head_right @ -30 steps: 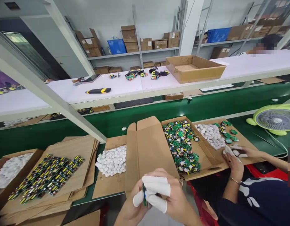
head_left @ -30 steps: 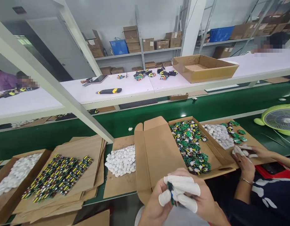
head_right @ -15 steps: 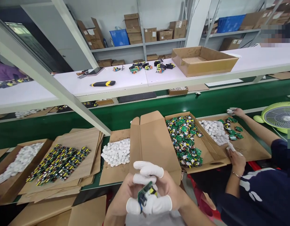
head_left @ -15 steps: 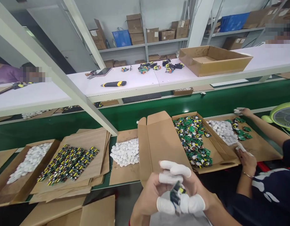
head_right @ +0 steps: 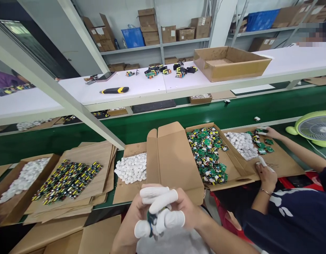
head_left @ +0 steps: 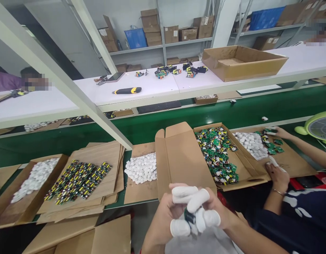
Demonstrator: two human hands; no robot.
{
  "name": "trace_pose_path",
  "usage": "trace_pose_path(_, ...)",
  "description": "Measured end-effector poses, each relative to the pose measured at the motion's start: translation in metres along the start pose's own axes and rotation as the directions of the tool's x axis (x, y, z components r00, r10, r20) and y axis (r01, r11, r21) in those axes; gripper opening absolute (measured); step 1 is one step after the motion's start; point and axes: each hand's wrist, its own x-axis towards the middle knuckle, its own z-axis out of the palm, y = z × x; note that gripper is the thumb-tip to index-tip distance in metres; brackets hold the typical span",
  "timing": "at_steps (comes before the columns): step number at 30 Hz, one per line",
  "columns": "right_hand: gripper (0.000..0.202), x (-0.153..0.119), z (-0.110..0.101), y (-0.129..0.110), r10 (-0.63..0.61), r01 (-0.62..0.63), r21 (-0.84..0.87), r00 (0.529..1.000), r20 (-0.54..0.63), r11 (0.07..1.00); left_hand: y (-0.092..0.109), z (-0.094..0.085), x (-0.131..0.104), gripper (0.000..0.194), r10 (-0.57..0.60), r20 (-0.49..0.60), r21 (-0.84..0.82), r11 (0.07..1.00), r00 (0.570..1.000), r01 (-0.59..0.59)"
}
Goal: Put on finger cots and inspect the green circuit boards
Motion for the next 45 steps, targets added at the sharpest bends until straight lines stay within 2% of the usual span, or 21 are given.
trace_pose_path(6,0.031,0.007,-0.002,-0.010,0.041,-0.037,-0.055,0.997,0.060,0.998,-0.015,-0.007,-0.004,0.068,-0.022,-0.142,-0.144,0.990,0.990,0.001)
trace_pose_path(9,0.035,0.005,-0.006,-0.012,0.033,-0.022,-0.108,0.995,0.099,0.994,-0.013,-0.006,-0.004,0.063,-0.026,-0.126,-0.133,0.991,0.992,0.009)
trace_pose_path(12,0.035,0.003,-0.010,-0.008,0.008,0.000,-0.153,0.998,0.056,0.988,-0.011,-0.003,0.001,0.060,-0.061,-0.108,-0.102,0.994,0.992,0.050)
trace_pose_path(15,0.027,0.003,-0.012,-0.003,-0.046,0.035,-0.247,0.998,-0.040,0.968,-0.016,-0.003,0.006,0.060,-0.085,-0.153,-0.122,0.990,0.985,0.066)
trace_pose_path(18,0.038,0.004,-0.014,-0.001,-0.064,0.031,-0.312,0.993,-0.095,0.950,-0.026,-0.005,0.007,0.062,-0.073,-0.212,-0.140,0.989,0.975,0.043)
trace_pose_path(20,0.039,0.005,-0.015,-0.001,-0.057,0.025,-0.331,0.995,-0.086,0.943,-0.030,-0.004,0.006,0.063,-0.076,-0.252,-0.133,0.990,0.965,0.043)
trace_pose_path(23,0.031,0.006,-0.018,0.000,-0.071,0.052,-0.351,0.997,-0.040,0.935,-0.029,0.001,0.004,0.062,-0.096,-0.310,-0.108,0.992,0.946,0.065)
trace_pose_path(26,0.035,0.005,-0.021,0.003,-0.065,0.045,-0.340,0.997,-0.048,0.939,-0.025,0.006,0.005,0.055,-0.115,-0.350,-0.143,0.987,0.930,0.069)
trace_pose_path(30,0.052,0.002,-0.021,0.000,-0.010,-0.016,-0.305,0.996,-0.084,0.952,-0.023,0.012,0.007,0.045,-0.109,-0.280,-0.230,0.972,0.954,0.043)
trace_pose_path(34,0.045,0.001,-0.019,-0.006,-0.055,0.066,-0.472,0.998,0.037,0.879,-0.024,0.013,0.003,0.046,-0.065,-0.247,-0.209,0.978,0.967,0.012)
trace_pose_path(38,0.052,-0.002,-0.021,-0.011,-0.056,0.138,-0.491,0.983,0.177,0.860,-0.026,0.015,-0.004,0.054,-0.090,-0.251,-0.161,0.986,0.964,0.050)
trace_pose_path(40,0.057,-0.005,-0.022,-0.013,-0.040,0.146,-0.509,0.976,0.213,0.848,-0.025,0.016,-0.004,0.052,-0.089,-0.224,-0.165,0.985,0.971,0.052)
trace_pose_path(43,0.066,-0.009,-0.021,-0.017,-0.022,0.100,-0.444,0.984,0.177,0.890,-0.023,0.019,-0.001,0.045,-0.074,-0.180,-0.213,0.976,0.981,0.035)
trace_pose_path(45,0.063,-0.009,-0.020,-0.019,-0.033,0.101,-0.439,0.986,0.161,0.893,-0.022,0.020,0.001,0.045,-0.068,-0.179,-0.247,0.969,0.981,0.022)
